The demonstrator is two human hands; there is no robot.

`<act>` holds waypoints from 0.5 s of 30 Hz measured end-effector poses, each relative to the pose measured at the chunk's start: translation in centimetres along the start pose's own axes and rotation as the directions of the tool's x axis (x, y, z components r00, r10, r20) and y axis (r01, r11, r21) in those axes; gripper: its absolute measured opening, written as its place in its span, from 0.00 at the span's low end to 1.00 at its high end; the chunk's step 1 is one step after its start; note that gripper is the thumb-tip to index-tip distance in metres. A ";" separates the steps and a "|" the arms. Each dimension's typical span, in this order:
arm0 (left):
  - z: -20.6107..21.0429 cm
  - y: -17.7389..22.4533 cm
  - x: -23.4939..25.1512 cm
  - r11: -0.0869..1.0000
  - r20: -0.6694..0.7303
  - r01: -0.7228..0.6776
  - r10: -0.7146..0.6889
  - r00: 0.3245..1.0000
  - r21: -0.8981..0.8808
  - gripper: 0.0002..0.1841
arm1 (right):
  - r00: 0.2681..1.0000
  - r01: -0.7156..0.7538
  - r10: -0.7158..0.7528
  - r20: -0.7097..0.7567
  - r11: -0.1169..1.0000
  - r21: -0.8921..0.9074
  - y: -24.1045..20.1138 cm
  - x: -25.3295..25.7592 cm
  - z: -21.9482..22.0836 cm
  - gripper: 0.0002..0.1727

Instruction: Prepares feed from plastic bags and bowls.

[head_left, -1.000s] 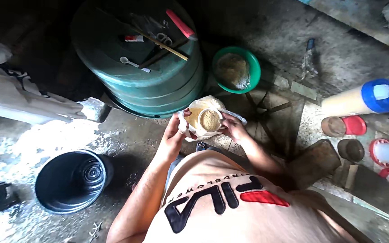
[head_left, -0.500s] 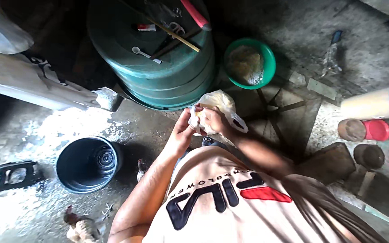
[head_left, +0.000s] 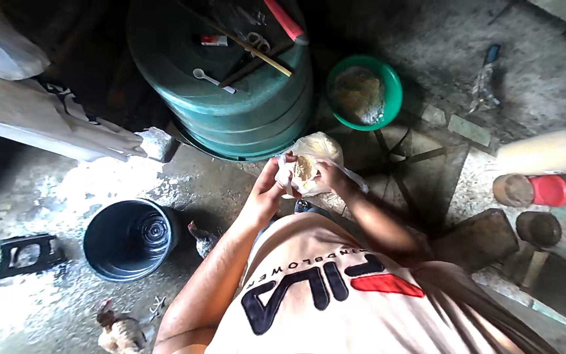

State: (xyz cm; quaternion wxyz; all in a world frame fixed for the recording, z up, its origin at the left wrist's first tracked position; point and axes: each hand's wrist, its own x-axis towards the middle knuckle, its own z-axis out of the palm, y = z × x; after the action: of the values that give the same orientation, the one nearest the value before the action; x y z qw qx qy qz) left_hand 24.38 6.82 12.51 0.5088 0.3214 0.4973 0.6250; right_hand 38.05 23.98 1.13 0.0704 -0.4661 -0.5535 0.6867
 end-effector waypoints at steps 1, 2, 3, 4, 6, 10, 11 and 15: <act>0.0 0.0 -0.1 1.000 0.002 0.005 -0.005 1.000 0.004 0.19 | 1.000 0.002 -0.002 0.013 1.000 0.004 0.0 -0.1 -0.1 0.22; -0.1 0.0 -0.1 1.000 0.004 0.008 -0.008 1.000 0.006 0.19 | 1.000 0.004 -0.005 0.019 1.000 0.007 0.1 -0.1 -0.3 0.23; -0.1 0.0 -0.1 1.000 0.006 0.009 -0.009 1.000 0.006 0.19 | 1.000 0.011 -0.011 0.018 1.000 0.007 0.2 0.0 -0.4 0.23; -0.1 0.0 -0.1 1.000 0.008 0.007 -0.007 1.000 0.006 0.19 | 1.000 0.021 -0.021 0.019 1.000 0.005 0.4 0.1 -0.4 0.23; -0.2 -0.1 0.0 1.000 0.008 -0.002 0.002 1.000 0.002 0.19 | 1.000 0.023 -0.023 0.017 1.000 0.003 0.5 0.0 -0.3 0.23; -0.2 -0.2 -0.2 1.000 0.006 -0.002 0.002 1.000 -0.005 0.19 | 1.000 0.011 -0.011 0.019 1.000 0.005 0.5 -0.2 0.2 0.25; -0.2 -0.2 -0.2 1.000 0.006 0.000 0.000 1.000 -0.002 0.19 | 1.000 0.004 -0.004 0.019 1.000 -0.003 0.1 -0.5 0.2 0.25; -0.4 -0.3 -0.1 1.000 0.008 -0.013 0.013 1.000 -0.004 0.19 | 0.999 0.029 -0.029 0.022 1.000 -0.011 -1.0 -1.4 -0.5 0.25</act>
State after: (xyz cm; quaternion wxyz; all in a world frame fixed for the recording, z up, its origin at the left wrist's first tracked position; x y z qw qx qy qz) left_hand 24.13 6.64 12.07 0.5073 0.3259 0.4918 0.6281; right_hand 38.76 23.80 2.74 0.0716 -0.4511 -0.5648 0.6873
